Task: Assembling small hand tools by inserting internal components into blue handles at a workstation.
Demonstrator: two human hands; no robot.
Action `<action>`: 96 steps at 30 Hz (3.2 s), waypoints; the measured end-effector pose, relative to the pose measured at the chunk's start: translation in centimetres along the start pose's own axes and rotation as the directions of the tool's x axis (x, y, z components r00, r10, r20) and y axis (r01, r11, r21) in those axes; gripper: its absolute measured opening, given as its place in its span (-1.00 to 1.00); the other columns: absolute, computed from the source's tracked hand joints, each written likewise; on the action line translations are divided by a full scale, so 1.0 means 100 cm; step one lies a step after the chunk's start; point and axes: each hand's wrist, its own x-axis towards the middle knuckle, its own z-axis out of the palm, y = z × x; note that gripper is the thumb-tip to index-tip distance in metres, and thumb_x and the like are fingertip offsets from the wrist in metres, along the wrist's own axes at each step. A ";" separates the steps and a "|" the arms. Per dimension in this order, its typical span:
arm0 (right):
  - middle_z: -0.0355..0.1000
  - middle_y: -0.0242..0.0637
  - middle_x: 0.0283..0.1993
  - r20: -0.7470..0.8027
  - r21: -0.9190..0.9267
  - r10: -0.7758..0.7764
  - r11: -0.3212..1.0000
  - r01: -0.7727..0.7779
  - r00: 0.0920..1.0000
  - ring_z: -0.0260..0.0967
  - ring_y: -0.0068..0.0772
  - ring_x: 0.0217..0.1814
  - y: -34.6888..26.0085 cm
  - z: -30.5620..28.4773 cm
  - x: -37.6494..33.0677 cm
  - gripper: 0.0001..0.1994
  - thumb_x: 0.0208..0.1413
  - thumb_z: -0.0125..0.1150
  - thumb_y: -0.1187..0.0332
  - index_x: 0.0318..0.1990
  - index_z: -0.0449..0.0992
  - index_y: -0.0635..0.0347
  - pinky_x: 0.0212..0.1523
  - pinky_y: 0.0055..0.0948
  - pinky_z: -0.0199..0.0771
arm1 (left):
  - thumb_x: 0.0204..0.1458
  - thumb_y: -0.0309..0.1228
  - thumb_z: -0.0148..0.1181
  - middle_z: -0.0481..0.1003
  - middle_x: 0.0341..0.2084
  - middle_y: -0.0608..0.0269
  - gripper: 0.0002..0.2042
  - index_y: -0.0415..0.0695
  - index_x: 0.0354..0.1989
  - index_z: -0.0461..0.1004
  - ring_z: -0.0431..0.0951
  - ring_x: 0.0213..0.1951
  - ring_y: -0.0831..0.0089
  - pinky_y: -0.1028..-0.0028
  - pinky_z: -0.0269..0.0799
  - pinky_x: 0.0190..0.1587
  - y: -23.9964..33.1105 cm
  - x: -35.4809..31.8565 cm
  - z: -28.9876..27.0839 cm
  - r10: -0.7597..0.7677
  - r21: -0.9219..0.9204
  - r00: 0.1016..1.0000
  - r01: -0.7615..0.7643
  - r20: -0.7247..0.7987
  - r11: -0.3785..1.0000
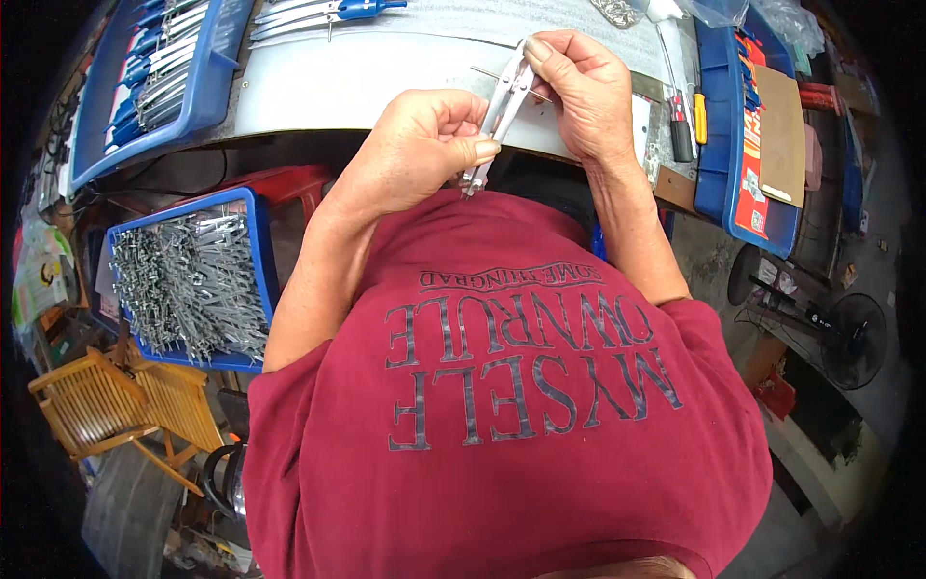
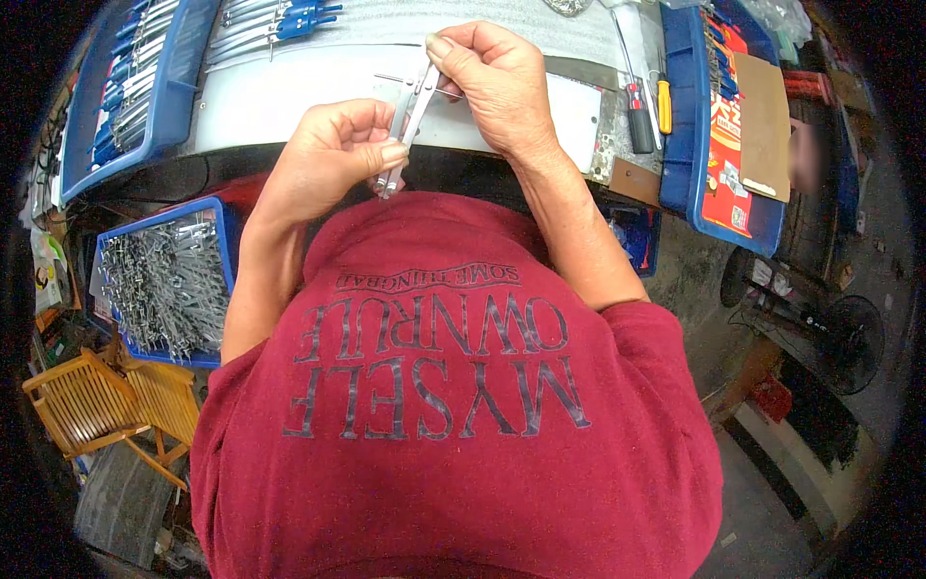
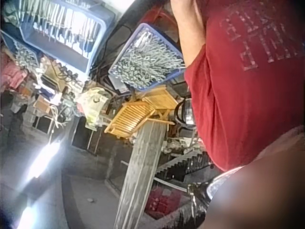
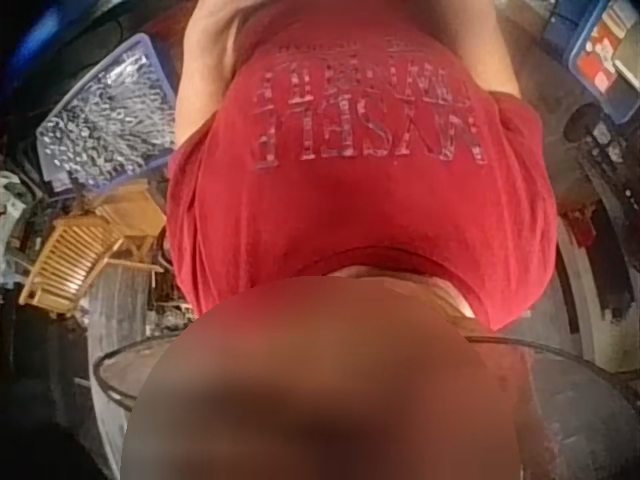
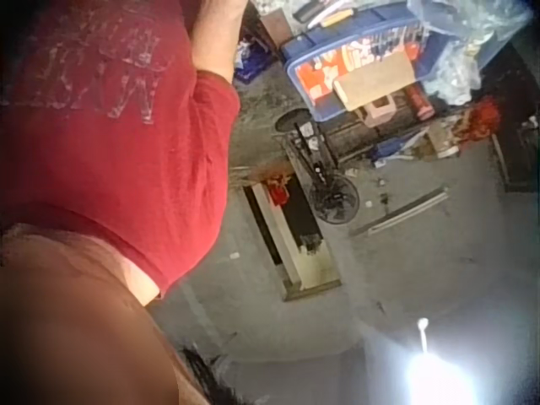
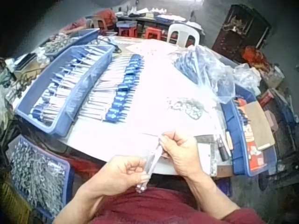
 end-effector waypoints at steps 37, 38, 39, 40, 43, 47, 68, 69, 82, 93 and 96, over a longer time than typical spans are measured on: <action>0.34 -0.36 -0.56 0.057 0.074 0.007 0.997 -0.011 0.998 0.22 -0.65 -0.56 -0.007 -0.007 0.002 -0.76 0.09 -0.05 0.29 -0.36 0.40 0.33 -0.51 -0.69 0.23 | -0.11 -0.53 0.11 0.40 -0.57 0.33 -0.78 -0.32 -0.25 0.36 0.43 -0.56 0.59 0.65 0.36 -0.47 0.003 0.001 -0.004 -0.053 -0.093 0.998 0.056 0.040 0.994; 0.34 -0.36 -0.56 0.064 0.103 0.024 0.994 -0.031 0.998 0.22 -0.64 -0.56 -0.008 -0.007 0.001 -0.76 0.09 -0.06 0.29 -0.36 0.40 0.33 -0.50 -0.68 0.23 | -0.10 -0.52 0.11 0.40 -0.57 0.33 -0.77 -0.32 -0.25 0.36 0.43 -0.56 0.59 0.65 0.36 -0.47 0.003 0.001 -0.004 -0.060 -0.097 0.997 0.065 0.044 0.993; 0.34 -0.35 -0.55 0.071 0.132 0.042 0.990 -0.051 0.997 0.22 -0.64 -0.56 -0.008 -0.008 0.000 -0.76 0.09 -0.07 0.29 -0.36 0.40 0.34 -0.50 -0.68 0.23 | -0.10 -0.52 0.11 0.40 -0.57 0.33 -0.77 -0.32 -0.25 0.36 0.43 -0.56 0.59 0.64 0.36 -0.47 0.003 0.001 -0.004 -0.068 -0.102 0.996 0.073 0.049 0.992; 0.34 -0.35 -0.55 0.072 0.109 0.049 0.992 -0.057 0.996 0.22 -0.63 -0.57 -0.008 -0.009 0.000 -0.76 0.09 -0.07 0.30 -0.36 0.40 0.33 -0.51 -0.68 0.23 | -0.10 -0.51 0.11 0.40 -0.57 0.33 -0.78 -0.32 -0.25 0.36 0.43 -0.56 0.60 0.65 0.36 -0.46 0.004 0.000 -0.004 -0.070 -0.105 0.996 0.075 0.051 0.992; 0.34 -0.35 -0.55 0.079 0.114 0.048 0.992 -0.057 0.996 0.22 -0.63 -0.57 -0.010 -0.009 0.000 -0.76 0.09 -0.07 0.30 -0.36 0.41 0.33 -0.51 -0.68 0.23 | -0.09 -0.52 0.11 0.40 -0.57 0.33 -0.77 -0.32 -0.24 0.36 0.43 -0.56 0.60 0.66 0.36 -0.47 0.004 0.000 -0.003 -0.065 -0.091 0.997 0.068 0.034 0.994; 0.34 -0.35 -0.55 0.077 0.102 0.049 0.993 -0.056 0.996 0.23 -0.64 -0.57 -0.010 -0.009 -0.001 -0.77 0.08 -0.06 0.30 -0.35 0.41 0.32 -0.52 -0.69 0.22 | -0.09 -0.53 0.11 0.40 -0.56 0.34 -0.77 -0.32 -0.22 0.36 0.43 -0.55 0.61 0.66 0.37 -0.46 0.003 0.000 -0.003 -0.060 -0.100 0.997 0.064 0.050 0.993; 0.32 -0.47 -0.55 0.018 -0.018 -0.149 0.989 0.149 0.989 0.21 -0.73 -0.52 -0.013 -0.002 -0.006 -0.87 0.03 0.05 0.39 -0.43 0.38 0.27 -0.50 -0.70 0.28 | 0.04 -0.32 -0.04 0.41 -0.52 0.27 -0.71 -0.33 -0.20 0.33 0.40 -0.57 0.56 0.62 0.34 -0.45 0.011 0.009 0.005 -0.012 -0.276 0.991 0.050 0.137 0.960; 0.32 -0.47 -0.55 0.020 -0.017 -0.148 0.989 0.148 0.989 0.21 -0.73 -0.52 -0.013 -0.002 -0.007 -0.87 0.03 0.05 0.39 -0.43 0.38 0.27 -0.50 -0.70 0.28 | 0.04 -0.30 -0.04 0.41 -0.52 0.27 -0.69 -0.34 -0.20 0.33 0.37 -0.58 0.57 0.63 0.31 -0.47 0.010 0.010 0.005 -0.013 -0.318 0.987 0.064 0.160 0.946; 0.39 -0.34 -0.42 0.089 -0.065 -0.234 0.969 0.240 0.968 0.30 -0.63 -0.43 -0.004 -0.007 -0.015 -0.79 0.05 0.04 0.34 -0.28 0.41 0.34 -0.39 -0.65 0.33 | -0.14 -0.56 0.10 0.33 -0.58 0.21 -0.79 -0.28 -0.26 0.39 0.33 -0.59 0.40 0.50 0.23 -0.52 0.009 0.006 0.002 0.540 0.624 0.837 -0.374 -0.092 0.686; 0.35 -0.39 -0.59 0.093 -0.013 0.045 0.999 -0.044 0.995 0.22 -0.71 -0.60 -0.010 -0.010 -0.023 -0.85 0.04 0.03 0.38 -0.39 0.40 0.29 -0.58 -0.75 0.22 | -0.24 -0.52 0.18 0.34 -0.53 0.17 -0.72 -0.20 -0.28 0.36 0.40 -0.55 0.26 0.39 0.31 -0.56 0.006 0.007 0.006 0.712 0.872 0.701 -0.366 0.029 0.325; 0.34 -0.42 -0.62 0.077 0.025 0.100 0.994 -0.103 0.992 0.19 -0.74 -0.63 -0.010 -0.009 -0.022 -0.87 0.03 0.03 0.38 -0.43 0.40 0.26 -0.62 -0.77 0.17 | -0.24 -0.52 0.18 0.34 -0.54 0.18 -0.73 -0.20 -0.29 0.35 0.40 -0.56 0.27 0.40 0.31 -0.57 0.004 0.007 0.006 0.710 0.872 0.704 -0.371 0.038 0.321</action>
